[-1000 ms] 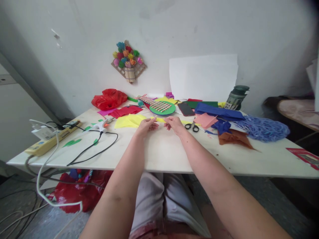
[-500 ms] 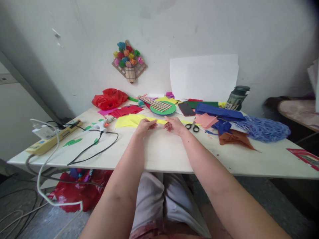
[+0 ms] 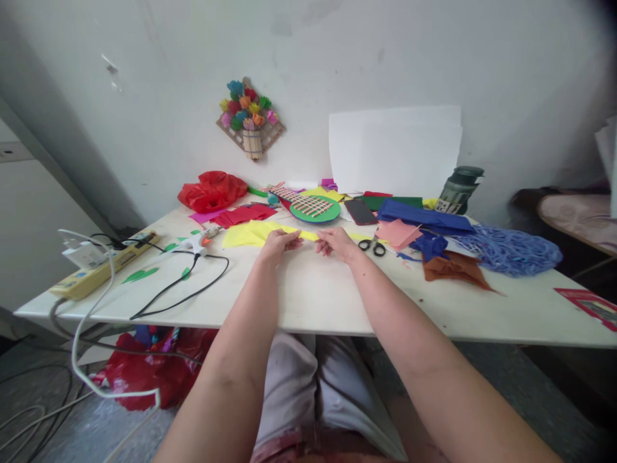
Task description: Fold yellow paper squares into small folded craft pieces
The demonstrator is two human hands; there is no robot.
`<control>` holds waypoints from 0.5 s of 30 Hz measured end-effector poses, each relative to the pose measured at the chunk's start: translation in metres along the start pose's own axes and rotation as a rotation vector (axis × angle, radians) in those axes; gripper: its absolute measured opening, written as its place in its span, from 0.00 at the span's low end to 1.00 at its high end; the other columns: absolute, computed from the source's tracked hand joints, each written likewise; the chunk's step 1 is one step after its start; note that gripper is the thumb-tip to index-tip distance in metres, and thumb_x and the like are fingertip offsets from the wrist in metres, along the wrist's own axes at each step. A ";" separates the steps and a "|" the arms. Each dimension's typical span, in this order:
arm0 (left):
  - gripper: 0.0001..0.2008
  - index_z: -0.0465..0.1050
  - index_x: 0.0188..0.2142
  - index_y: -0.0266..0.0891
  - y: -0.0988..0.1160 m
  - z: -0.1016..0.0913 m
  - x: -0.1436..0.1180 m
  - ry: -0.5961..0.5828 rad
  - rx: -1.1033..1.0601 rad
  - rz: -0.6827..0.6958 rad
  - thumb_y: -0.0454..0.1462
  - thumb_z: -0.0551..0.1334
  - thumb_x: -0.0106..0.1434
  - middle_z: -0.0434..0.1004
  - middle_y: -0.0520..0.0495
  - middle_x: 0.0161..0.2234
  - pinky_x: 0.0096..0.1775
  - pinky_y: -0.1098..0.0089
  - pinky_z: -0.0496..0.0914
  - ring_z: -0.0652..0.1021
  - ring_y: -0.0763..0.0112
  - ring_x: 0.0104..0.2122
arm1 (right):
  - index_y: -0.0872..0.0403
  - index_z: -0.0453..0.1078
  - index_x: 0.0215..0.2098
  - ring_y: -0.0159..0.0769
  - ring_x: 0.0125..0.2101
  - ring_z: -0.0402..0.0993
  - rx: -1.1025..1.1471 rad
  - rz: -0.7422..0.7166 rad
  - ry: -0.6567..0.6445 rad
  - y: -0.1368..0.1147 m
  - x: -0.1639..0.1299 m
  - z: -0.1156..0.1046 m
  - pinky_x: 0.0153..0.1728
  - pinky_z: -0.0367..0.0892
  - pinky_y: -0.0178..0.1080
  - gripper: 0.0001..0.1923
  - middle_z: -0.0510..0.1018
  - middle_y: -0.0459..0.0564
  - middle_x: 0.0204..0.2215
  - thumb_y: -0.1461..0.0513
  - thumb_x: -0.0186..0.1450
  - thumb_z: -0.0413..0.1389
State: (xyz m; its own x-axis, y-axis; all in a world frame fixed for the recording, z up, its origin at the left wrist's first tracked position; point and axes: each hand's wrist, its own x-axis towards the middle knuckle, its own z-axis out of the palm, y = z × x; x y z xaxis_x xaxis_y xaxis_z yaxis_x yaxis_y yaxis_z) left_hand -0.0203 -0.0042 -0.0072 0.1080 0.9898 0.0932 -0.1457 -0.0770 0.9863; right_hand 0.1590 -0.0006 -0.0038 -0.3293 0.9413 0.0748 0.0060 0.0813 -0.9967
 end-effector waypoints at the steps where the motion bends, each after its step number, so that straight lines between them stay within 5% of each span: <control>1: 0.16 0.71 0.24 0.28 0.000 0.000 0.000 0.007 -0.001 -0.004 0.42 0.66 0.42 0.74 0.42 0.23 0.26 0.73 0.66 0.73 0.74 0.21 | 0.61 0.65 0.23 0.26 0.09 0.63 -0.006 0.004 -0.001 -0.001 -0.001 0.001 0.09 0.55 0.27 0.13 0.71 0.49 0.12 0.60 0.60 0.50; 10: 0.17 0.71 0.23 0.28 -0.002 -0.003 0.001 -0.017 0.038 0.000 0.43 0.66 0.42 0.74 0.42 0.22 0.26 0.71 0.66 0.72 0.74 0.20 | 0.60 0.66 0.28 0.28 0.13 0.68 0.026 0.033 -0.045 -0.004 -0.003 0.000 0.11 0.59 0.28 0.17 0.75 0.51 0.18 0.53 0.58 0.50; 15: 0.15 0.71 0.21 0.30 0.000 0.002 -0.003 -0.092 0.127 -0.002 0.43 0.66 0.42 0.72 0.45 0.19 0.25 0.72 0.65 0.71 0.75 0.18 | 0.60 0.66 0.24 0.28 0.15 0.69 -0.074 0.001 -0.090 -0.001 -0.003 0.003 0.13 0.60 0.28 0.13 0.75 0.50 0.19 0.56 0.54 0.56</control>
State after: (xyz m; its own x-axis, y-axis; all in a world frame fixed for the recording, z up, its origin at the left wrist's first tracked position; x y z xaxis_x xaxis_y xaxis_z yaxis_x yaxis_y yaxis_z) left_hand -0.0182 -0.0075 -0.0068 0.1982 0.9753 0.0977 -0.0205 -0.0955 0.9952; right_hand 0.1574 -0.0044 -0.0034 -0.4123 0.9086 0.0675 0.0747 0.1076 -0.9914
